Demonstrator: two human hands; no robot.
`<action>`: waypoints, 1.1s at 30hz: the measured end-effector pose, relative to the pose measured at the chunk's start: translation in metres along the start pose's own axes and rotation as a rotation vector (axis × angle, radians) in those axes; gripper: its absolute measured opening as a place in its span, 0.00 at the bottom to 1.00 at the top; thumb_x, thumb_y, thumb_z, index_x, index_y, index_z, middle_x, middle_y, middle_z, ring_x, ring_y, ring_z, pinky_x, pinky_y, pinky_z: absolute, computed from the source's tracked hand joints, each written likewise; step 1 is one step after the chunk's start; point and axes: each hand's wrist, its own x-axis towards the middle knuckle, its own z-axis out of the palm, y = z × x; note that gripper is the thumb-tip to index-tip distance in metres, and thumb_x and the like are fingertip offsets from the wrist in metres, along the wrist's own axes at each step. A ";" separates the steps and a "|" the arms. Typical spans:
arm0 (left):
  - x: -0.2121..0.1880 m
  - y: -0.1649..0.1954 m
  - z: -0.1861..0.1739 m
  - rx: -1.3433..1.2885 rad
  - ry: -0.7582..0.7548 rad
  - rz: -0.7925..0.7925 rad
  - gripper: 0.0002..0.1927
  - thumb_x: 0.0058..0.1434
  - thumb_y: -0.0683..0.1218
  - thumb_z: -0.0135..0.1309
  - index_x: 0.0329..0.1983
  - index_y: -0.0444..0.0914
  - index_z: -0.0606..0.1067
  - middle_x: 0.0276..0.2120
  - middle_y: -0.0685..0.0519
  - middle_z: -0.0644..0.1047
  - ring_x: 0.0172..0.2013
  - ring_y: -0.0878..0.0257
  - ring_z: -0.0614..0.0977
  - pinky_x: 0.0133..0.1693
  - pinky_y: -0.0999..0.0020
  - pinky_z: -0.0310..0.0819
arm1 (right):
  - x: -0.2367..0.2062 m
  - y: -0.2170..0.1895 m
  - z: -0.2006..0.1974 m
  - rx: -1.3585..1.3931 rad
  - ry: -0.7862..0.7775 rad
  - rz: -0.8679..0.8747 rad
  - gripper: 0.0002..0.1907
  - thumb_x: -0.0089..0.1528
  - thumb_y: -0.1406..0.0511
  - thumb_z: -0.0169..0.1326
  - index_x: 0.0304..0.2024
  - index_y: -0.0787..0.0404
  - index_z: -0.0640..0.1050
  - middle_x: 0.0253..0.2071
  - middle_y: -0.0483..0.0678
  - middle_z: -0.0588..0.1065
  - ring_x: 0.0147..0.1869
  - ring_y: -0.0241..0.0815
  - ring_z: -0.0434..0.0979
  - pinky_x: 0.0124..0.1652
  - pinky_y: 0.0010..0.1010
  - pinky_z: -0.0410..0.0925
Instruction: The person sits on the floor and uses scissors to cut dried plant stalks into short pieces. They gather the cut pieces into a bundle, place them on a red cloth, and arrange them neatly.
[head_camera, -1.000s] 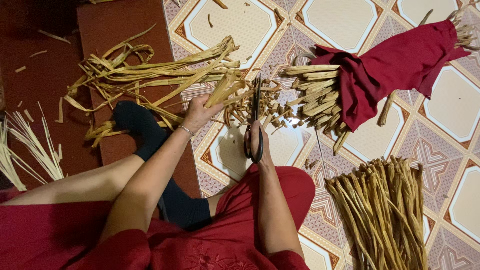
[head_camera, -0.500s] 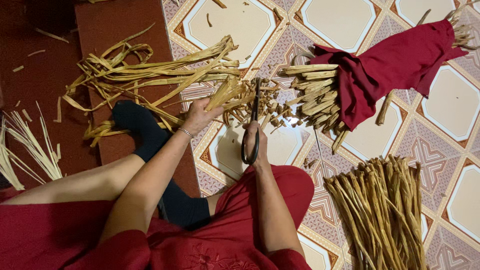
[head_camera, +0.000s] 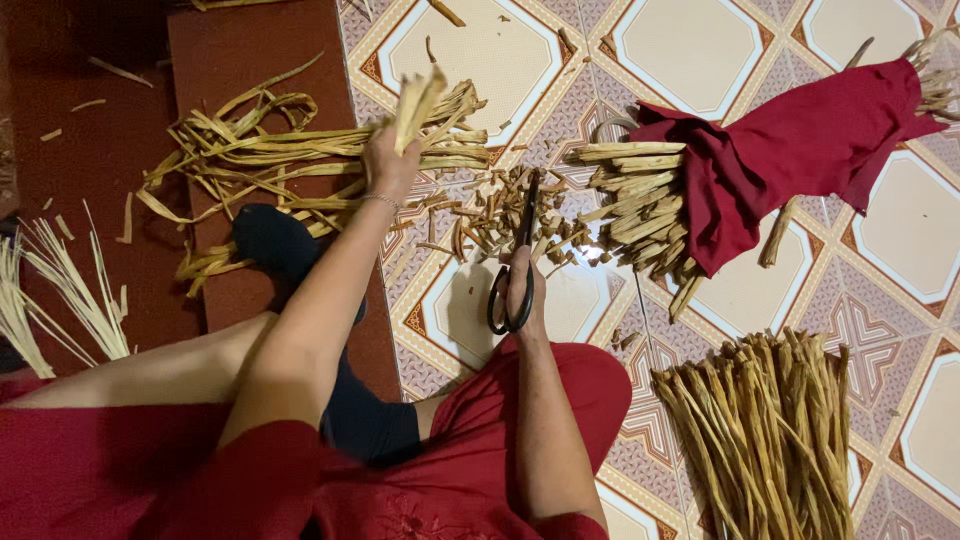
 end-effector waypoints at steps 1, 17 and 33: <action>0.006 0.003 0.003 0.026 0.021 0.060 0.09 0.57 0.44 0.62 0.39 0.38 0.78 0.43 0.47 0.75 0.45 0.53 0.79 0.52 0.53 0.75 | 0.002 0.000 0.001 -0.026 -0.002 -0.024 0.37 0.70 0.41 0.37 0.43 0.67 0.79 0.17 0.41 0.63 0.19 0.31 0.59 0.21 0.27 0.54; 0.004 0.009 0.003 -0.004 -0.239 -0.176 0.10 0.62 0.49 0.63 0.38 0.39 0.77 0.32 0.52 0.77 0.31 0.61 0.78 0.34 0.61 0.74 | 0.009 -0.018 0.003 -0.020 -0.097 0.049 0.36 0.67 0.39 0.36 0.47 0.63 0.77 0.19 0.41 0.67 0.18 0.33 0.64 0.19 0.28 0.61; -0.094 -0.015 -0.012 -0.323 -0.508 -0.200 0.11 0.62 0.49 0.62 0.36 0.36 0.81 0.25 0.56 0.79 0.23 0.72 0.76 0.24 0.75 0.71 | -0.021 -0.017 -0.002 -0.035 -0.162 -0.046 0.28 0.70 0.43 0.35 0.35 0.57 0.71 0.21 0.41 0.66 0.21 0.31 0.64 0.22 0.25 0.61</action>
